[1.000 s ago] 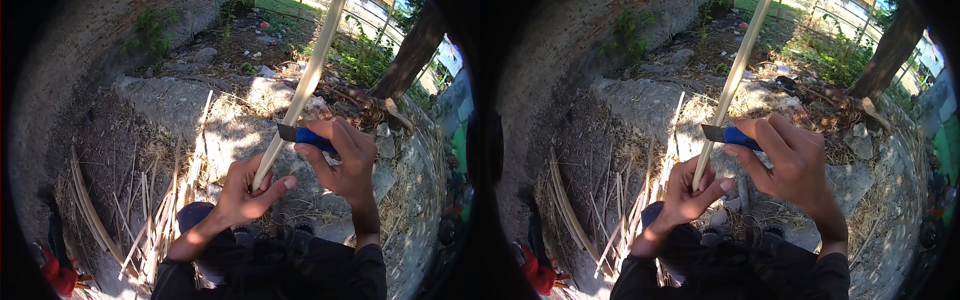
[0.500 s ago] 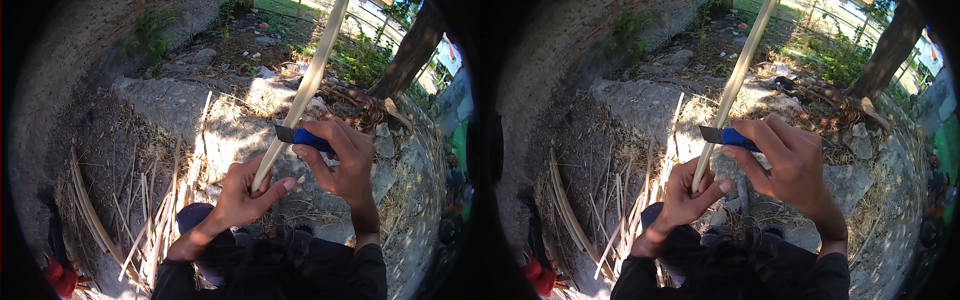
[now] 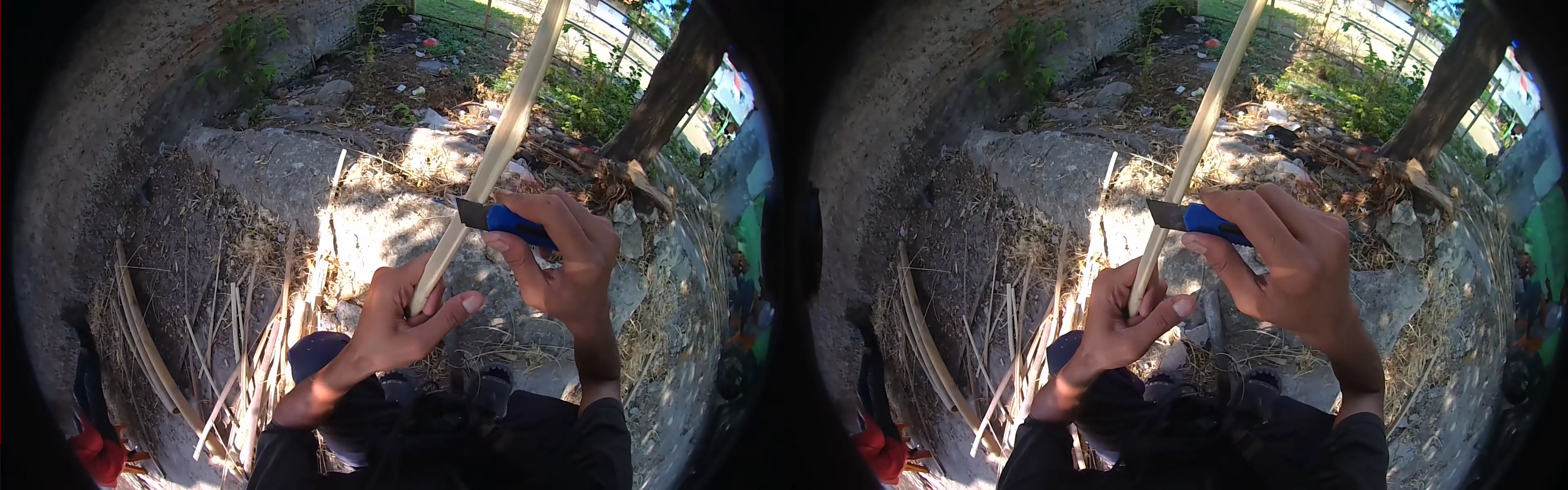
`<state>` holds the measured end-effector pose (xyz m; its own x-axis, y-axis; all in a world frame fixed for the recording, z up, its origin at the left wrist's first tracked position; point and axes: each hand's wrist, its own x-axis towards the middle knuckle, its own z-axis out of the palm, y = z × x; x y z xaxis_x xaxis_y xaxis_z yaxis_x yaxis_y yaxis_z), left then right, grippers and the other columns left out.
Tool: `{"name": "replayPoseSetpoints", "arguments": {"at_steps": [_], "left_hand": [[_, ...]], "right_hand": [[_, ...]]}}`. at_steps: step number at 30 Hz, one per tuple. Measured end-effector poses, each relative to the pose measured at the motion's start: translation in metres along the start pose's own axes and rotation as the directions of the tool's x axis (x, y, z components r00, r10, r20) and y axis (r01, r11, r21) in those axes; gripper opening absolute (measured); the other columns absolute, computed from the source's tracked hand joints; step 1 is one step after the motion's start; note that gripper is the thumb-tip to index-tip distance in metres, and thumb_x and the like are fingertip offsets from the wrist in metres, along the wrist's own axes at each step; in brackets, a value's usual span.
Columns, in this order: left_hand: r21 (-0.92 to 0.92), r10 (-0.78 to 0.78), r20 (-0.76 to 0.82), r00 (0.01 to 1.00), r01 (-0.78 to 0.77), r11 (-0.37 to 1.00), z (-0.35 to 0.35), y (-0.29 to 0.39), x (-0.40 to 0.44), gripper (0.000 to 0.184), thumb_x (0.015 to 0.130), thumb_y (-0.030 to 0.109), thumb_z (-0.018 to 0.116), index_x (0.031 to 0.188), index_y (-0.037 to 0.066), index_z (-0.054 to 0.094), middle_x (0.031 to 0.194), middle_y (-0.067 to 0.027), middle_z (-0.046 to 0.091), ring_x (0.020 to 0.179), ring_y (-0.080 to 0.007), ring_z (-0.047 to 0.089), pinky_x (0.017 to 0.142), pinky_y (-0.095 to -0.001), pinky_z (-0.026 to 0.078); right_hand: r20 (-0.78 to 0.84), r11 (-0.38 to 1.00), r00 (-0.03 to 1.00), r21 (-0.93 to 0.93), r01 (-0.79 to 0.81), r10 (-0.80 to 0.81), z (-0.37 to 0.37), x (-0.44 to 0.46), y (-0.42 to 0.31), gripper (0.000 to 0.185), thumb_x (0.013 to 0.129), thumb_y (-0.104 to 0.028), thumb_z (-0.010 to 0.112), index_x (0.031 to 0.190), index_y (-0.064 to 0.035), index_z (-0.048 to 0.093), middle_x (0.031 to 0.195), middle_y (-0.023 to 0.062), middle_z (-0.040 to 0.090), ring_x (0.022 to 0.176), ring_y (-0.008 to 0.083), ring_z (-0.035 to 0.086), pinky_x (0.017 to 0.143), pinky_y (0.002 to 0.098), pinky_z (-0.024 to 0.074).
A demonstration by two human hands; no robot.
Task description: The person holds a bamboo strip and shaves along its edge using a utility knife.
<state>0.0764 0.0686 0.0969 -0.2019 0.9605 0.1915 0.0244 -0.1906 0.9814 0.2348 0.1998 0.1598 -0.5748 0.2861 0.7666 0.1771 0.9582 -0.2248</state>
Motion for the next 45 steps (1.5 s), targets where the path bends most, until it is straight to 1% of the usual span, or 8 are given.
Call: {"name": "replayPoseSetpoints", "arguments": {"at_steps": [8,11,24,26,29,36,38,45], "left_hand": [[0.036,0.020,-0.009,1.000,-0.020,0.999,-0.002,-0.004,0.000,0.024,0.093,0.015,0.081,0.085,0.004,0.061,0.051,0.0098,0.037,0.050,0.0001,0.034,0.046,-0.0260,0.024],[0.017,0.024,0.012,1.000,-0.024,1.000,-0.001,-0.003,0.001,0.043,0.095,0.008,0.076,0.070,0.013,0.042,0.054,0.0107,0.037,0.051,0.0005,0.031,0.047,-0.0241,0.023],[0.048,0.029,0.021,0.999,-0.030,0.998,-0.004,-0.005,0.000,0.035,0.100,0.015,0.072,0.076,0.010,0.048,0.056,0.0096,0.040,0.051,0.0004,0.033,0.047,-0.0236,0.026],[-0.017,0.093,0.027,0.995,-0.093,0.996,-0.005,-0.012,-0.001,0.036,0.105,0.024,0.066,0.126,-0.006,0.064,0.054,0.0055,0.043,0.051,-0.0028,0.039,0.047,-0.0280,0.031],[-0.094,0.056,0.025,0.998,-0.053,0.994,-0.008,-0.014,-0.002,0.045,0.108,0.031,0.059,0.133,-0.007,0.060,0.057,0.0039,0.047,0.053,-0.0038,0.041,0.049,-0.0283,0.033],[-0.021,0.048,0.079,0.996,-0.047,0.999,-0.009,-0.014,-0.001,0.045,0.110,0.035,0.055,0.128,-0.005,0.062,0.059,0.0050,0.047,0.054,-0.0029,0.040,0.049,-0.0275,0.031],[-0.020,0.070,0.011,0.998,-0.069,0.997,-0.003,-0.010,0.000,0.049,0.109,0.048,0.051,0.094,0.001,0.054,0.059,0.0040,0.044,0.048,-0.0036,0.036,0.045,-0.0245,0.028],[-0.068,0.068,-0.040,0.997,-0.071,0.995,-0.002,-0.014,-0.001,0.047,0.113,0.041,0.045,0.090,0.000,0.053,0.058,0.0045,0.040,0.047,-0.0044,0.033,0.044,-0.0259,0.026]], "right_hand": [[-0.004,0.999,0.999,-0.011,0.052,-0.052,-0.004,0.003,0.000,0.032,0.082,-0.020,0.087,0.106,-0.0049,0.073,0.081,0.0058,0.069,0.065,0.0215,0.070,0.055,0.0343,0.0526],[-0.009,0.999,0.999,-0.007,0.036,-0.036,-0.004,0.002,-0.001,0.031,0.082,-0.021,0.086,0.106,-0.0047,0.074,0.080,0.0058,0.068,0.064,0.0213,0.069,0.055,0.0345,0.0522],[-0.080,0.999,0.996,-0.026,0.029,-0.031,-0.003,0.007,0.008,0.031,0.080,-0.019,0.088,0.104,-0.0047,0.074,0.083,0.0077,0.071,0.066,0.0236,0.071,0.058,0.0338,0.0547],[-0.106,1.000,0.994,-0.012,0.015,-0.017,-0.003,0.007,0.010,0.030,0.081,-0.018,0.088,0.104,-0.0046,0.074,0.083,0.0079,0.072,0.067,0.0239,0.071,0.058,0.0336,0.0553],[-0.032,0.998,0.999,-0.057,0.033,-0.035,-0.005,0.006,0.000,0.029,0.082,-0.020,0.087,0.102,-0.0046,0.073,0.082,0.0071,0.071,0.065,0.0239,0.070,0.056,0.0346,0.0544],[-0.081,0.999,0.996,-0.021,0.031,-0.033,0.000,0.005,0.012,0.031,0.081,-0.020,0.087,0.103,-0.0042,0.073,0.081,0.0073,0.070,0.065,0.0240,0.070,0.055,0.0343,0.0533],[-0.065,0.996,0.995,-0.051,0.071,-0.074,-0.002,0.005,0.007,0.031,0.082,-0.020,0.087,0.104,-0.0040,0.073,0.081,0.0082,0.070,0.066,0.0245,0.070,0.056,0.0338,0.0536],[-0.030,0.999,0.999,-0.036,0.012,-0.013,-0.006,0.003,0.000,0.031,0.083,-0.021,0.087,0.106,-0.0051,0.073,0.082,0.0080,0.071,0.067,0.0238,0.072,0.057,0.0340,0.0545]]}}
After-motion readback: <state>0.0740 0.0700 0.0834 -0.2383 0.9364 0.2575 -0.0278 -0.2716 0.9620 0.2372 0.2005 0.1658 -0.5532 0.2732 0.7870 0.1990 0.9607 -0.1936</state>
